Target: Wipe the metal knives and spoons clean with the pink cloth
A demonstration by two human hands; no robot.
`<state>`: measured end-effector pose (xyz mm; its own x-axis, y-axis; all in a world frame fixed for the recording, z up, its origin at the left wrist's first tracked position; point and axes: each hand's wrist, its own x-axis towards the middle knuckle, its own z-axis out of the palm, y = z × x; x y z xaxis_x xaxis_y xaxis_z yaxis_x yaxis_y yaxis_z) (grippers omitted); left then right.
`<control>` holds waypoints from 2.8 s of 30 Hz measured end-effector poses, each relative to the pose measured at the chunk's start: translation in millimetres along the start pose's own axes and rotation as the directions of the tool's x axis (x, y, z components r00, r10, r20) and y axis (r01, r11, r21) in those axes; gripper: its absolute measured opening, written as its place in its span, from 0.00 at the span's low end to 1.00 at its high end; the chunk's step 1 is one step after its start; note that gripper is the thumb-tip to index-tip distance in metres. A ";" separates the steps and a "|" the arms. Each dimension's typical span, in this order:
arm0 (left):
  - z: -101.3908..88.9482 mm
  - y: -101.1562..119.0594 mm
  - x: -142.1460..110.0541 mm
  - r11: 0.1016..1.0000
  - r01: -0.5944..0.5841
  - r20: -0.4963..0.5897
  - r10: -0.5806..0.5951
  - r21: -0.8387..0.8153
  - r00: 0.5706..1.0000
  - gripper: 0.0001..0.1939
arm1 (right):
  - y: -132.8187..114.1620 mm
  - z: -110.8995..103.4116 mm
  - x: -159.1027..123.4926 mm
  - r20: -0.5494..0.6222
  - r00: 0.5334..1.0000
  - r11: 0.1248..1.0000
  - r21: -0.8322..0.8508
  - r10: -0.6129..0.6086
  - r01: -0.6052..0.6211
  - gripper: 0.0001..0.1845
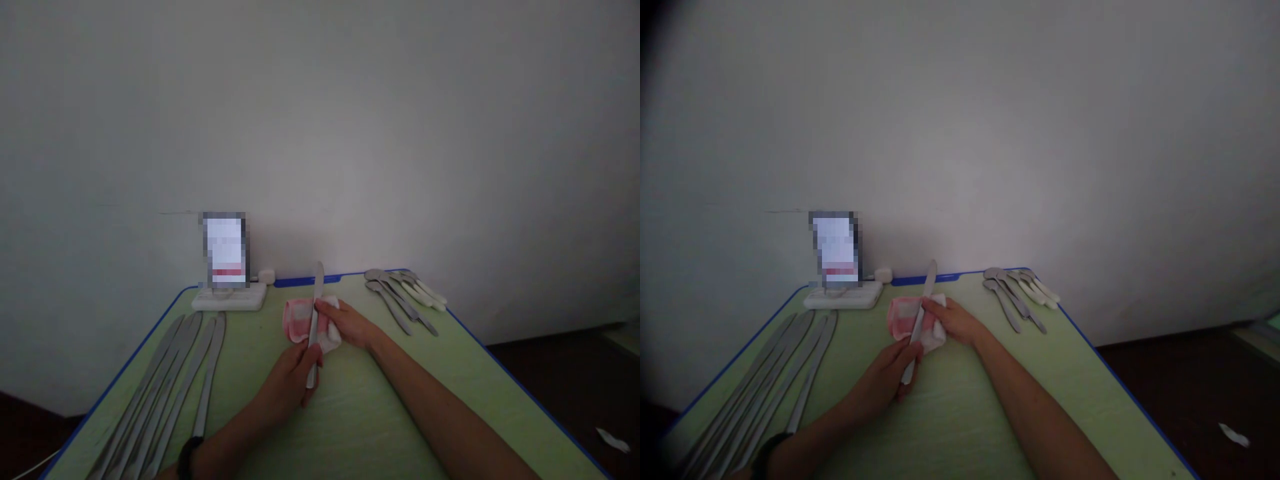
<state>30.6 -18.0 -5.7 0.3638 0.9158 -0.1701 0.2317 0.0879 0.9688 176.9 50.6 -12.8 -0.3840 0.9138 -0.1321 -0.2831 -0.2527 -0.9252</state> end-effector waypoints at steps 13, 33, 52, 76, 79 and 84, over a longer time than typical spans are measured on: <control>0.6 -2.3 0.4 0.993 -0.047 0.033 0.051 -0.109 0.998 0.18 | -9.5 -14.7 10.8 -0.035 0.997 0.909 0.411 -0.064 0.072 0.30; 0.1 -0.2 -2.6 0.991 -0.074 0.091 0.064 0.113 0.994 0.18 | -1.4 -8.1 8.5 -0.152 0.977 0.948 0.259 -0.149 0.185 0.10; -0.5 0.5 -4.3 0.999 -0.046 0.073 0.045 0.012 0.996 0.15 | -2.8 -15.4 17.0 -0.182 0.977 0.920 0.351 -0.116 0.174 0.19; 2.4 -1.1 -0.1 0.996 -0.007 -0.021 0.005 -0.093 1.000 0.17 | -7.3 -6.6 3.1 0.054 0.993 0.939 0.333 -0.107 0.083 0.20; 2.2 -1.2 -0.1 0.996 -0.007 -0.001 0.007 -0.091 1.000 0.16 | -5.3 -7.5 9.1 -0.061 0.996 0.921 0.381 -0.061 0.080 0.14; 1.4 1.3 -0.1 0.997 -0.003 0.020 0.005 -0.079 1.000 0.18 | -1.6 -15.1 18.2 -0.182 0.980 0.876 0.458 -0.075 0.152 0.14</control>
<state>32.1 -18.6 -4.7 0.3825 0.9084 -0.1689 0.1586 0.1156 0.9806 183.6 72.4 -19.1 -0.1952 0.9728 -0.1246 -0.7088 -0.2277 -0.6677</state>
